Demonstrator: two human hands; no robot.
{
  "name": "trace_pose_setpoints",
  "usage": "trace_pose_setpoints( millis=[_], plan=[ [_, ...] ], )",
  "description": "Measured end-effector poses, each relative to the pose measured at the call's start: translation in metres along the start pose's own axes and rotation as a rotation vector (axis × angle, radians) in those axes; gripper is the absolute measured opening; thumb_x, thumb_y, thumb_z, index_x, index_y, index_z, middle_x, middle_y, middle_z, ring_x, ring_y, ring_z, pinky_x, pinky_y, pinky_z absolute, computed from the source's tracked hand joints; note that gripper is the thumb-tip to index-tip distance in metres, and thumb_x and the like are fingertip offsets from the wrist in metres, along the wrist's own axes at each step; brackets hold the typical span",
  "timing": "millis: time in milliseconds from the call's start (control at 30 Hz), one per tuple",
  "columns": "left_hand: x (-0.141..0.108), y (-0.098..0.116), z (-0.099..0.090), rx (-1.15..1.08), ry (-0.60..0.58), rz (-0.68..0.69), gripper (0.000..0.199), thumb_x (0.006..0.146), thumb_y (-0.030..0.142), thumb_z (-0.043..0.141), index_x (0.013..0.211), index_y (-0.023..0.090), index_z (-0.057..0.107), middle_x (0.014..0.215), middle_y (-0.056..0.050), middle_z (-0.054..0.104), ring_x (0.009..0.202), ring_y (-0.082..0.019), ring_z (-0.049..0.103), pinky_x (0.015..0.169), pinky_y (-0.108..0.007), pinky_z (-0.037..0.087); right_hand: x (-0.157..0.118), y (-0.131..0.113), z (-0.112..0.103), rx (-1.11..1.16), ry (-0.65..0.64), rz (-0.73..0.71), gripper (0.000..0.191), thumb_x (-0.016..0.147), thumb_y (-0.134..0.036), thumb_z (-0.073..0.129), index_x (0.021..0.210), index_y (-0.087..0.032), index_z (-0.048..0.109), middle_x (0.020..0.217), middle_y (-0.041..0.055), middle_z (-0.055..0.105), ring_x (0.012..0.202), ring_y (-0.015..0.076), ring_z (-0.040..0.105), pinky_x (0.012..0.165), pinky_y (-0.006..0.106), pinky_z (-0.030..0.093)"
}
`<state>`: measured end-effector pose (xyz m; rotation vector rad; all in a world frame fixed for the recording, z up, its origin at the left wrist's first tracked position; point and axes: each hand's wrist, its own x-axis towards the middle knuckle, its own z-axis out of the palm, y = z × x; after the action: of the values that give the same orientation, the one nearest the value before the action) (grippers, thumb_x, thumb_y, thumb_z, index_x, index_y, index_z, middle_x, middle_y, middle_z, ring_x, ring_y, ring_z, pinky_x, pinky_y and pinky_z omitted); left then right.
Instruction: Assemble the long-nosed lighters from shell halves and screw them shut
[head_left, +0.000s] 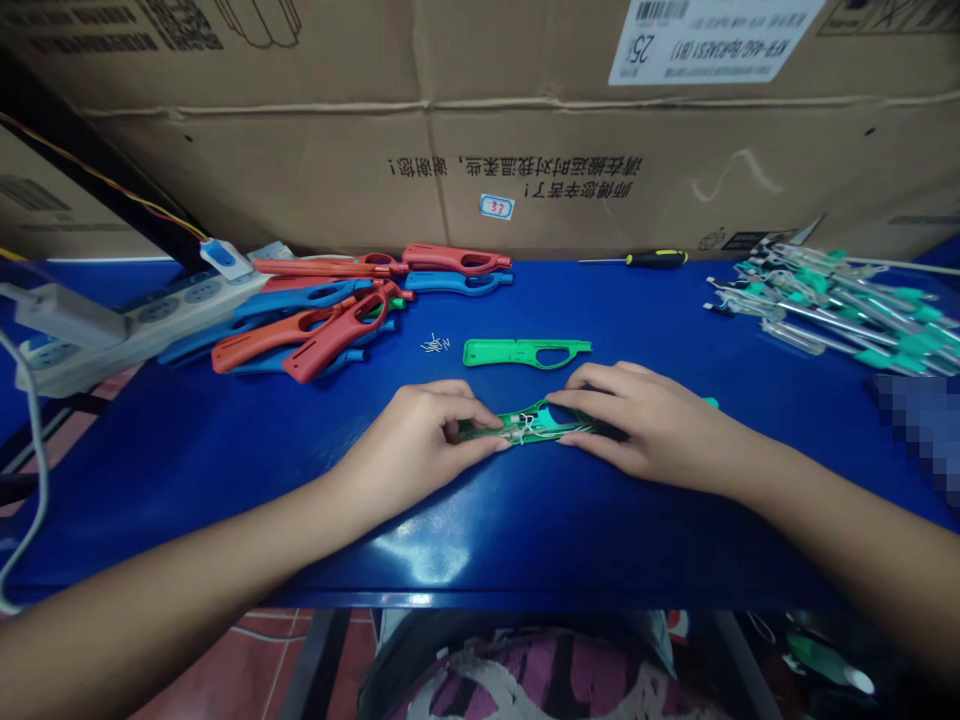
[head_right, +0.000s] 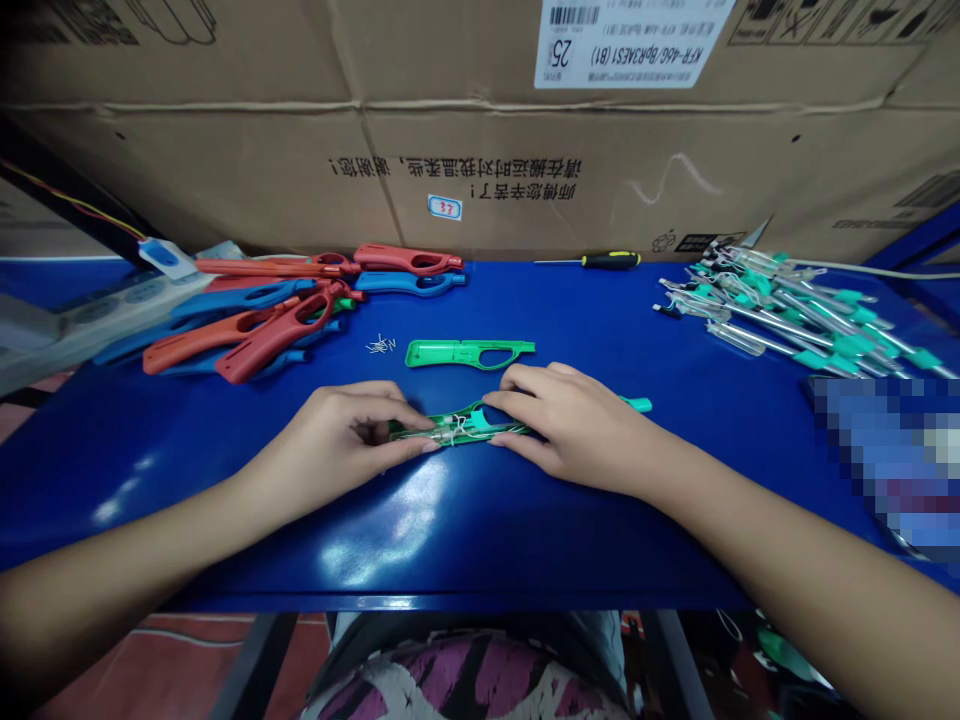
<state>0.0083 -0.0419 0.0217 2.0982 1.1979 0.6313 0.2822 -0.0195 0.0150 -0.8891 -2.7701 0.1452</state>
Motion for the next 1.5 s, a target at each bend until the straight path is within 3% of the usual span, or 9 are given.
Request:
trace_pose_setpoints(
  millis=[167, 400, 700, 867, 1000, 1167, 1400, 1500],
  plan=[
    [-0.004, 0.003, -0.004, -0.004, -0.008, -0.018, 0.019, 0.085, 0.026, 0.076, 0.103, 0.02, 0.078, 0.09, -0.001, 0.071, 0.06, -0.008, 0.06, 0.057, -0.021, 0.048, -0.001, 0.001, -0.002, 0.009, -0.014, 0.026, 0.036, 0.1, -0.041, 0.054, 0.127, -0.019, 0.063, 0.113, 0.0101, 0.065, 0.092, 0.021, 0.063, 0.08, 0.036, 0.047],
    [-0.001, 0.003, -0.008, 0.028, 0.004, 0.014, 0.015, 0.09, 0.019, 0.068, 0.101, 0.017, 0.078, 0.092, -0.003, 0.07, 0.063, -0.008, 0.06, 0.055, -0.019, 0.047, 0.001, 0.005, -0.004, 0.008, -0.01, 0.039, 0.036, 0.099, -0.04, 0.055, 0.126, -0.018, 0.063, 0.113, 0.0108, 0.066, 0.092, 0.0217, 0.064, 0.08, 0.037, 0.048],
    [0.006, -0.009, -0.001, -0.188, -0.003, -0.129, 0.014, 0.086, 0.023, 0.074, 0.097, 0.018, 0.08, 0.082, -0.003, 0.07, 0.058, -0.009, 0.058, 0.052, -0.02, 0.045, 0.0, 0.005, -0.003, -0.043, 0.006, 0.028, 0.034, 0.099, -0.039, 0.055, 0.124, -0.017, 0.064, 0.109, 0.0101, 0.067, 0.087, 0.0213, 0.064, 0.075, 0.036, 0.05],
    [0.005, -0.007, -0.004, -0.082, -0.008, -0.014, 0.012, 0.087, 0.021, 0.072, 0.095, 0.02, 0.08, 0.087, -0.003, 0.071, 0.07, -0.012, 0.063, 0.06, -0.023, 0.048, -0.001, 0.005, -0.004, -0.035, 0.002, 0.034, 0.035, 0.099, -0.039, 0.056, 0.125, -0.017, 0.064, 0.11, 0.0098, 0.066, 0.09, 0.0228, 0.065, 0.077, 0.036, 0.051],
    [0.003, -0.001, -0.008, 0.038, -0.019, 0.035, 0.012, 0.089, 0.02, 0.069, 0.095, 0.018, 0.079, 0.092, -0.004, 0.071, 0.069, -0.011, 0.063, 0.061, -0.023, 0.049, 0.0, 0.003, -0.005, -0.053, -0.005, 0.033, 0.037, 0.098, -0.04, 0.056, 0.126, -0.017, 0.064, 0.111, 0.01, 0.066, 0.088, 0.0225, 0.065, 0.076, 0.036, 0.051],
    [0.0, 0.001, -0.01, 0.09, -0.019, 0.104, 0.017, 0.093, 0.017, 0.065, 0.104, 0.018, 0.078, 0.097, -0.004, 0.073, 0.079, -0.013, 0.067, 0.07, -0.024, 0.051, 0.001, 0.003, -0.007, -0.099, -0.013, 0.014, 0.035, 0.099, -0.04, 0.054, 0.125, -0.017, 0.064, 0.109, 0.0094, 0.067, 0.087, 0.0217, 0.065, 0.074, 0.035, 0.05],
    [0.0, -0.005, -0.006, 0.058, -0.008, 0.058, 0.013, 0.091, 0.021, 0.069, 0.1, 0.02, 0.078, 0.095, -0.002, 0.072, 0.074, -0.011, 0.065, 0.066, -0.023, 0.05, 0.001, 0.005, -0.009, -0.103, -0.005, -0.015, 0.044, 0.097, -0.049, 0.057, 0.127, -0.018, 0.063, 0.119, 0.0107, 0.065, 0.103, 0.0254, 0.062, 0.082, 0.039, 0.048],
    [0.0, -0.006, -0.005, 0.057, 0.011, 0.062, 0.012, 0.089, 0.021, 0.07, 0.099, 0.018, 0.077, 0.091, -0.001, 0.069, 0.066, -0.009, 0.062, 0.062, -0.022, 0.049, 0.002, 0.006, -0.01, -0.103, 0.046, 0.007, 0.038, 0.099, -0.039, 0.054, 0.13, -0.019, 0.062, 0.128, 0.0127, 0.062, 0.115, 0.0285, 0.057, 0.092, 0.044, 0.046]
  ],
)
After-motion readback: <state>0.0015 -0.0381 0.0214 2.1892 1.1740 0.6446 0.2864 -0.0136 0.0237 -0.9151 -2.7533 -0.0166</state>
